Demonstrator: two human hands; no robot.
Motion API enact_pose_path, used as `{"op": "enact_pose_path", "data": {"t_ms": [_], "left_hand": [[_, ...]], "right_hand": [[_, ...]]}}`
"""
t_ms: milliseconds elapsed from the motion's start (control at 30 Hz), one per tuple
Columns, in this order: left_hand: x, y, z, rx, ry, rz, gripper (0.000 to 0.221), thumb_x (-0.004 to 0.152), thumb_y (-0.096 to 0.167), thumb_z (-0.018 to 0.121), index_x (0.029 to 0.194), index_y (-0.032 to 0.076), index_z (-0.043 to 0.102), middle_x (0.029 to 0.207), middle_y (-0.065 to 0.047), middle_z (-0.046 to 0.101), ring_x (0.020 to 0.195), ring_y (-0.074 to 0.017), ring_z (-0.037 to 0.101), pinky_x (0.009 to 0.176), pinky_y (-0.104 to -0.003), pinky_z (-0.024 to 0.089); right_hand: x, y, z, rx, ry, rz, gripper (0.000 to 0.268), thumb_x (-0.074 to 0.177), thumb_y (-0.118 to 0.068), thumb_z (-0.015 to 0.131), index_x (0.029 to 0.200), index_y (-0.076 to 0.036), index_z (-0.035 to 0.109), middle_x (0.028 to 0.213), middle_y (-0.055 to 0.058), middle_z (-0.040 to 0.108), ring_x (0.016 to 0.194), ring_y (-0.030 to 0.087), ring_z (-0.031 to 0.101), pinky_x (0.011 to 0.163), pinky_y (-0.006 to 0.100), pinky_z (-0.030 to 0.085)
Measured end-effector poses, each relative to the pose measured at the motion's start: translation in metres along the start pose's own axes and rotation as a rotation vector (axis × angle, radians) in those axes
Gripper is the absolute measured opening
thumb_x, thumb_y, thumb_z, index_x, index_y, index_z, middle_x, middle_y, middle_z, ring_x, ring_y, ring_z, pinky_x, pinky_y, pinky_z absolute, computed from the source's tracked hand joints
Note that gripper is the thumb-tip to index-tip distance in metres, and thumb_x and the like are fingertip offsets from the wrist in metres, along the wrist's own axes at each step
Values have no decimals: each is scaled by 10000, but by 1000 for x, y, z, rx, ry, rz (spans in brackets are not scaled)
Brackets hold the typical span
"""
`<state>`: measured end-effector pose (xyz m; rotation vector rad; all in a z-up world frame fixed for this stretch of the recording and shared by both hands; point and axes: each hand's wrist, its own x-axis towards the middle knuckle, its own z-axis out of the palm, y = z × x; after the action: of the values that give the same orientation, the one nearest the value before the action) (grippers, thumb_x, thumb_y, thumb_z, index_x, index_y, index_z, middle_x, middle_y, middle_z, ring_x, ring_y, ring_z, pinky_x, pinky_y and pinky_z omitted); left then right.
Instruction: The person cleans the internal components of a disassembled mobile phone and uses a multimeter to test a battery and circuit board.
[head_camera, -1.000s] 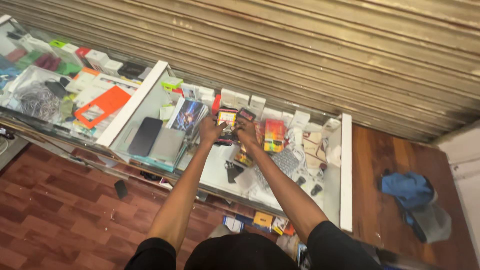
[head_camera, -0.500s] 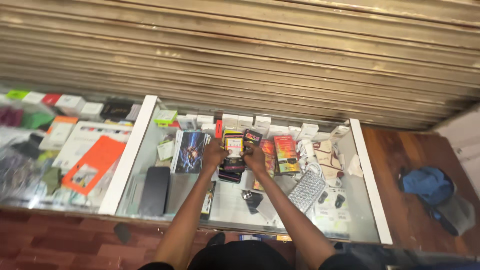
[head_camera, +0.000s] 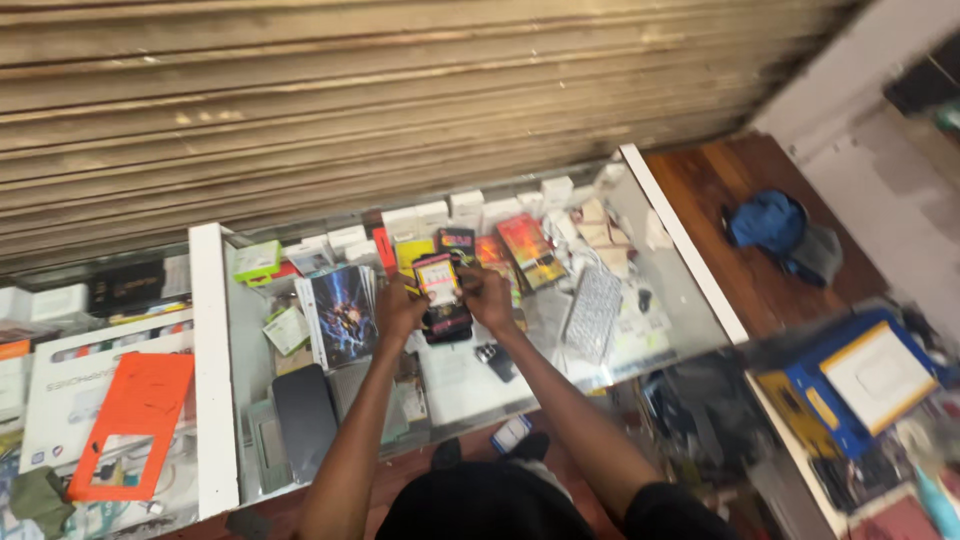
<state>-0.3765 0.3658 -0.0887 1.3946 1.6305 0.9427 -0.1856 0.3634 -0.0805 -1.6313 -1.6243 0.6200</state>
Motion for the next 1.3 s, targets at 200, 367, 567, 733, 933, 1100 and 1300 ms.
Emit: {"op": "enact_pose_path", "data": {"t_ms": [200,367,567,733,933,1100,1300], "left_hand": [[8,6,-7,15,-83,-55,470,785,227,862,1114,27,593,822,-109,728,565,-202,718,428,-356,591],[-7,15,-9,222,0,14,438,800,292,852,1114,71,642,850,-106,763,751,-284,749,660,-437,584],[-13,26,-13,408,11,125,378,837,304,833,1113,80,704,930,-127,770,921,-330,732,828,-467,564],[-34,57,-26,465,83,227,424,836,219,819,1181,20,674,1083,-230,676,1016,-408,657,831,-497,538],[-74,110,25,178,196,604,453,848,18,709,1291,-13,619,1145,-243,564,1053,-446,592,851,-509,509],[-136,123,145,31,-229,704,393,835,-114,582,1163,62,709,1161,-196,596,1102,-385,623,925,-491,518],[-273,126,264,-13,-482,841,289,953,180,643,1210,54,683,1198,-220,582,1137,-401,554,1012,-497,447]], "right_hand": [[-4,3,8,11,76,-62,364,778,-95,836,1135,-121,771,835,142,777,735,212,775,688,342,595],[-14,-14,5,-49,125,4,354,777,-108,841,1123,-145,777,815,135,758,725,263,758,671,401,580],[-26,-34,-1,-152,109,78,321,773,-179,848,1084,-151,775,763,154,762,800,330,745,772,451,573],[-34,-47,-12,-205,170,-54,343,788,-170,844,1117,-121,760,916,185,752,862,394,714,758,488,563],[-72,-29,-55,80,74,104,425,840,-91,679,1265,-91,667,937,189,782,838,326,785,779,431,606],[-143,85,-87,-199,544,-257,426,864,-94,685,1269,22,618,1079,296,712,983,455,663,853,497,534],[-287,161,-191,59,669,304,377,1000,-276,566,1200,20,682,1017,202,747,945,346,730,789,426,556]]}}
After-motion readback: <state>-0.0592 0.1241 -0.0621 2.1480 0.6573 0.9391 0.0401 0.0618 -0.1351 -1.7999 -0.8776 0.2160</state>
